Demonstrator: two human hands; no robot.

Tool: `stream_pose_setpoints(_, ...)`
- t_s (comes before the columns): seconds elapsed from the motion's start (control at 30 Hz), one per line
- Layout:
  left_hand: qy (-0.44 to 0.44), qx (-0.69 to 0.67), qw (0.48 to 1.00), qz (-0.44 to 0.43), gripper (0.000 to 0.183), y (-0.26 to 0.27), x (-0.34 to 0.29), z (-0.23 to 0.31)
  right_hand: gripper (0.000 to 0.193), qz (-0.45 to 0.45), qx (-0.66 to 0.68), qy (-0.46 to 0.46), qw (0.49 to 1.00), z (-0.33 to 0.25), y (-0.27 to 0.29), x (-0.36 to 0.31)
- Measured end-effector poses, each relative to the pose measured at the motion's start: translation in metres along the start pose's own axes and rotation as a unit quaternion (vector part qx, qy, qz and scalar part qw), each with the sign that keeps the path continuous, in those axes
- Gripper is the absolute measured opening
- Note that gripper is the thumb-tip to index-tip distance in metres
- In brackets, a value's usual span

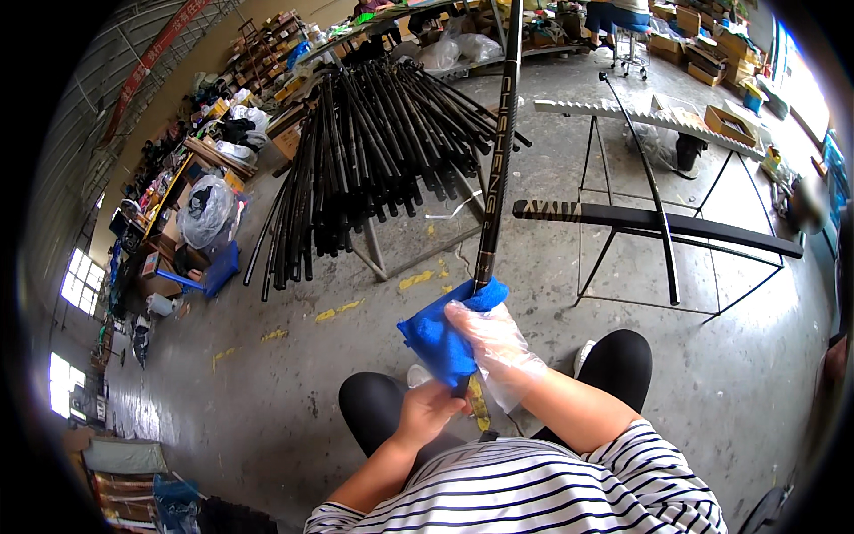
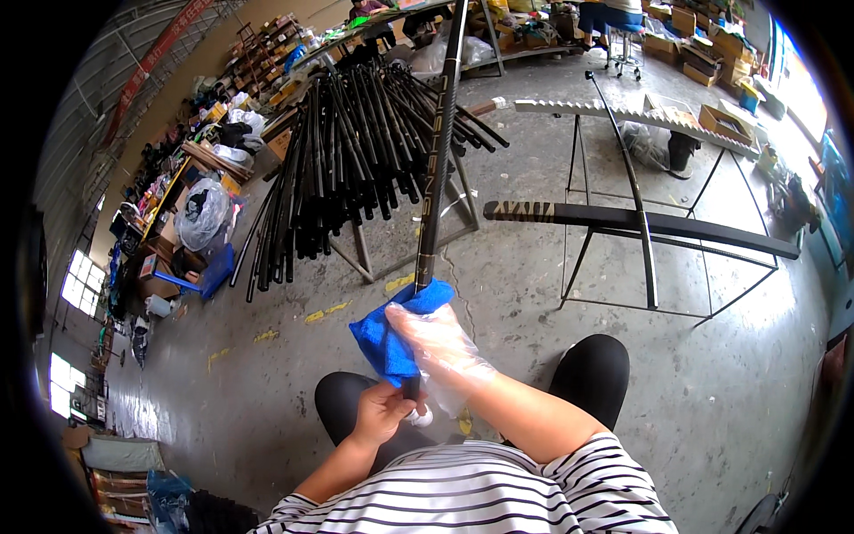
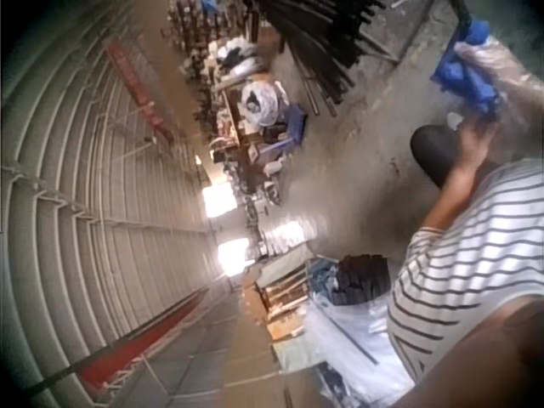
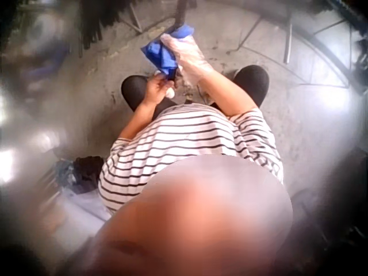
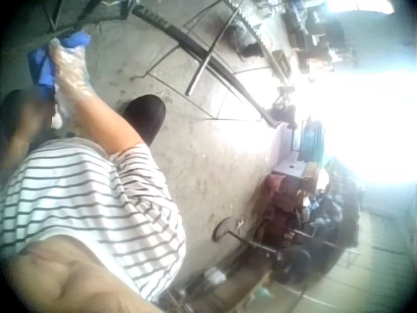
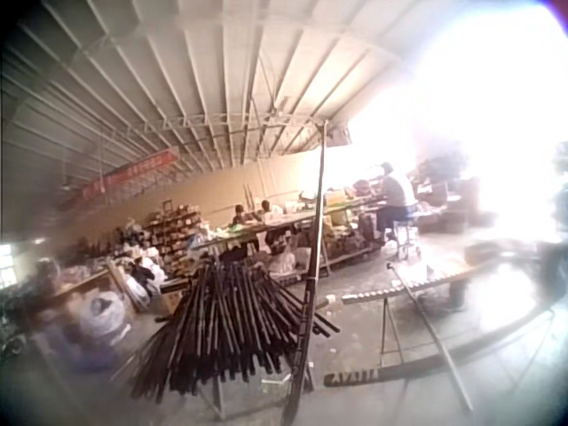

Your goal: The person cleans long black rods by picking them up from a large pile, wiping the entire length with a blue cloth, and then placing them onto a metal rack one by one.

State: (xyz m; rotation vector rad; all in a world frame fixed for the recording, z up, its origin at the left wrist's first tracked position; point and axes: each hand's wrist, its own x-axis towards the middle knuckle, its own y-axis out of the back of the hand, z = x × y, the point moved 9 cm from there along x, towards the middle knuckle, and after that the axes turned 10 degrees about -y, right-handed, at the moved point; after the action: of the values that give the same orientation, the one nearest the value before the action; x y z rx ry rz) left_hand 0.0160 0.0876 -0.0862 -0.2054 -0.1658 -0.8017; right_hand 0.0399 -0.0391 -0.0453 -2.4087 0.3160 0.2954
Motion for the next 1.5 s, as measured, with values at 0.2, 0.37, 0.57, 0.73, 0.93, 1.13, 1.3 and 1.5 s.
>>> stream_pose_setpoints(0.2,-0.115,0.296,0.948,-0.004,0.025,0.017,-0.002,0.013,0.027,0.000,-0.002,-0.045,0.999,0.000,-0.015,-0.020)
stream_pose_setpoints(0.37,-0.073,0.101,0.987,0.103,0.025,-0.022,0.066,0.054,0.031,-0.063,-0.005,-0.051,0.997,0.030,-0.016,-0.030)
stream_pose_setpoints(0.57,0.011,0.047,0.995,-0.086,0.015,-0.039,0.070,0.054,0.034,-0.082,0.007,-0.114,0.990,0.033,0.004,-0.035)
stream_pose_setpoints(0.73,0.009,0.033,0.998,0.049,0.018,0.059,0.046,0.022,0.032,-0.099,-0.010,-0.113,0.989,0.038,0.004,-0.038)
stream_pose_setpoints(0.93,-0.071,0.036,0.996,-0.040,0.031,0.002,0.073,0.065,0.045,-0.168,-0.004,-0.087,0.982,0.037,-0.003,-0.037)
stream_pose_setpoints(1.13,-0.010,0.010,0.996,-0.085,0.034,-0.031,0.083,0.065,0.052,-0.188,-0.023,-0.079,0.979,0.028,-0.007,-0.046)
stream_pose_setpoints(1.3,0.018,-0.003,0.994,-0.105,0.025,-0.041,0.091,0.059,0.050,-0.214,-0.034,-0.027,0.976,0.021,-0.002,-0.037)
stream_pose_setpoints(1.5,-0.095,0.095,0.991,0.008,0.018,-0.032,0.135,0.075,0.028,-0.237,-0.162,-0.125,0.950,0.056,0.030,-0.025)
